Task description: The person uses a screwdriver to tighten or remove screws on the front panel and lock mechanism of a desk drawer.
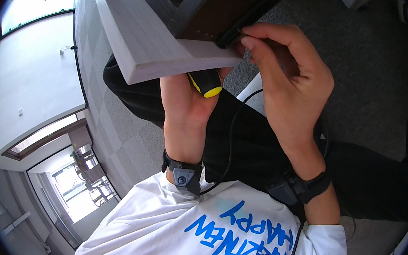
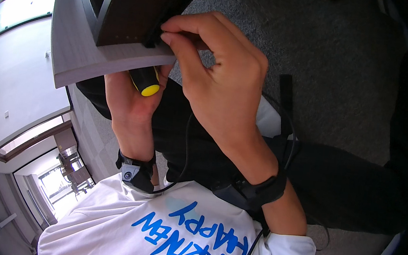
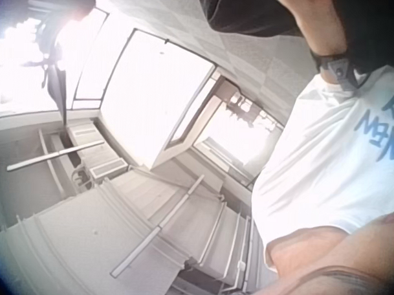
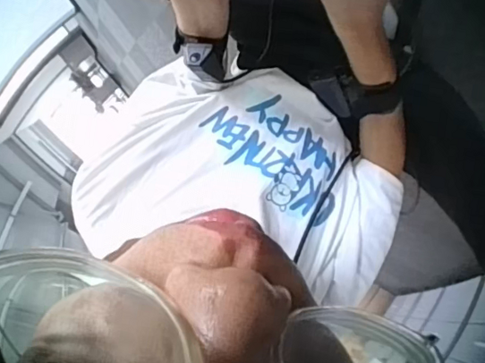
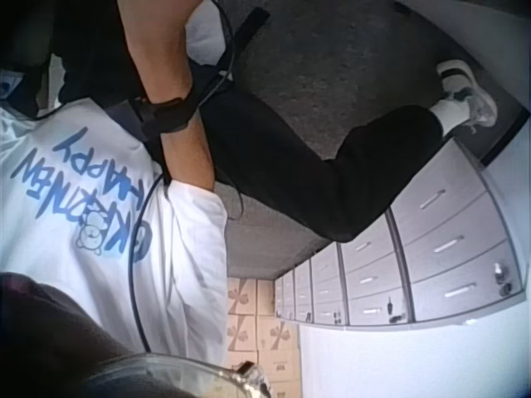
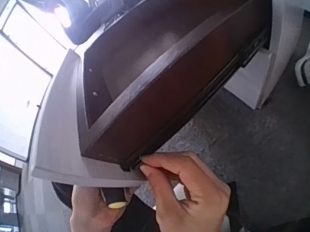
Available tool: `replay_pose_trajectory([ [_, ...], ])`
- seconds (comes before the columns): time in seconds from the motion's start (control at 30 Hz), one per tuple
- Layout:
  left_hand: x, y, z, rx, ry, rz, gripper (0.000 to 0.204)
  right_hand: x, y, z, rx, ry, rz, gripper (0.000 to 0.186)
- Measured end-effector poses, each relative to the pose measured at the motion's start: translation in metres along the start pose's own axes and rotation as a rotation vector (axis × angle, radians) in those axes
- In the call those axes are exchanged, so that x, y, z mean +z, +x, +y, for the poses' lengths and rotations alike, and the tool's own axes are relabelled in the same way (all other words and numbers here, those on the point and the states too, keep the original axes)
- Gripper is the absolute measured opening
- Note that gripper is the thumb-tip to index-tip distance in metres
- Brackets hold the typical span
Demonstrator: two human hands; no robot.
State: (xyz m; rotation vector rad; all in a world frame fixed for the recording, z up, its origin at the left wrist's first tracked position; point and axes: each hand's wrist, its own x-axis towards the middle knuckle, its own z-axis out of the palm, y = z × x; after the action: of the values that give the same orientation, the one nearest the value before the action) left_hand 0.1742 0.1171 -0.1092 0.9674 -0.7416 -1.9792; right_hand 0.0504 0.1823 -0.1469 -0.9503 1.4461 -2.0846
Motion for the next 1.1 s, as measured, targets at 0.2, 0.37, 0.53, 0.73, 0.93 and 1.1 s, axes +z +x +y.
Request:
replay_pose_trajectory([
  [0.2,0.003,0.001,-0.002,-0.011,0.022,-0.013,0.042,-0.004,0.002,0.002,0.023,0.04,0.028,0.015],
  [0.37,0.006,-0.002,-0.002,0.023,0.154,0.032,0.04,0.0,-0.001,0.003,0.043,0.074,0.034,0.016],
  [0.53,0.002,0.001,-0.001,-0.035,-0.155,-0.042,0.044,0.0,-0.003,0.004,-0.045,-0.028,0.039,0.016],
  [0.73,0.007,-0.001,-0.003,-0.019,-0.079,-0.009,0.041,0.002,0.0,0.005,-0.095,-0.104,0.047,0.013],
  [0.93,0.0,0.001,-0.001,-0.024,-0.157,-0.032,0.045,0.004,0.004,0.007,-0.256,-0.275,0.076,0.011],
  [1.1,0.005,-0.002,-0.002,0.019,-0.052,0.042,0.043,0.002,0.008,0.015,-0.494,-0.422,0.098,0.013],
])
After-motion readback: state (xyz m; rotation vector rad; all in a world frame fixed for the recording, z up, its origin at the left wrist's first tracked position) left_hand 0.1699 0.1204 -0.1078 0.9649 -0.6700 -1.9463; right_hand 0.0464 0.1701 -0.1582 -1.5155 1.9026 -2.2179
